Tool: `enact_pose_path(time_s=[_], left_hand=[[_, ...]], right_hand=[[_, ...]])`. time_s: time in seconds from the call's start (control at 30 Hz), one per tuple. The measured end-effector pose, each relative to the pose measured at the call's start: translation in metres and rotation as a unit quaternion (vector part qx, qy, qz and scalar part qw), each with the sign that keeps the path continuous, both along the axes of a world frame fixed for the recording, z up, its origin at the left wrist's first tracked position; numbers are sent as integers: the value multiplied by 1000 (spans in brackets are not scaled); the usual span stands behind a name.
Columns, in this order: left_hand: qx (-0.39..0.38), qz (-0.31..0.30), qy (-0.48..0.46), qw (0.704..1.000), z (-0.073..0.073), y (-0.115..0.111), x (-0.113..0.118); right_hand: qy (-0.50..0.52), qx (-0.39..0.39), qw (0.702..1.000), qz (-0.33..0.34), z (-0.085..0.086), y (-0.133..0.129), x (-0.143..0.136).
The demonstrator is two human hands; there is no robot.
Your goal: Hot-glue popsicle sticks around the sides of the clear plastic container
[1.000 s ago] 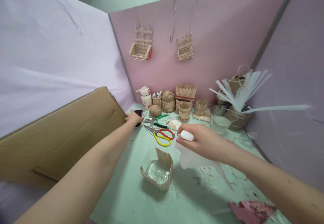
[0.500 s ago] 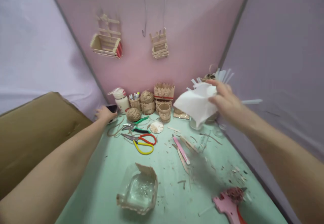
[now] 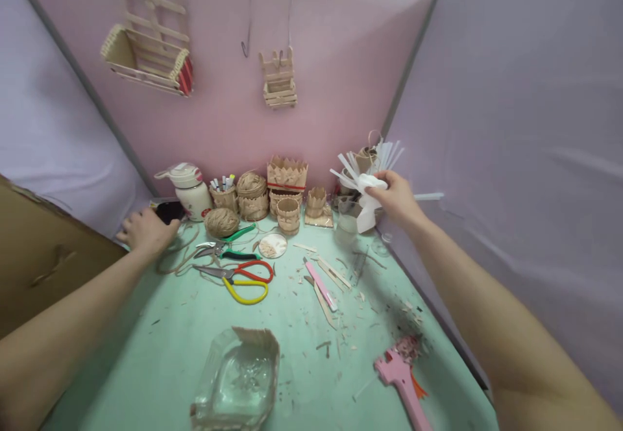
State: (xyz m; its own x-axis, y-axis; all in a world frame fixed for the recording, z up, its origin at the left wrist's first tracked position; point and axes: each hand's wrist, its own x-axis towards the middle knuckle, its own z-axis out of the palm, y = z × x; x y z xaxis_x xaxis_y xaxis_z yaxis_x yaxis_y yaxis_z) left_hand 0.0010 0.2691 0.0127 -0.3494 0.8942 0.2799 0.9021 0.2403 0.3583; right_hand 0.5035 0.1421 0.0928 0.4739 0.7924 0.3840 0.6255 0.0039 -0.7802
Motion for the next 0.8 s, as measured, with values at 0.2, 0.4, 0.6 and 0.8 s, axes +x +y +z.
enact_pose_path(time_s=[0.2, 0.4, 0.6, 0.8], left_hand=[[143, -149, -37, 978, 12, -48, 31], [203, -407, -54, 889, 45, -72, 110], [177, -465, -72, 865, 57, -97, 141], [146, -481, -90, 860, 42, -105, 115]], right_hand=[[18, -35, 999, 22, -21, 13, 7], [-129, -128, 982, 43, -47, 16, 2], [-224, -284, 925, 114, -44, 42, -4], [-208, -432, 854, 202, -30, 61, -5]])
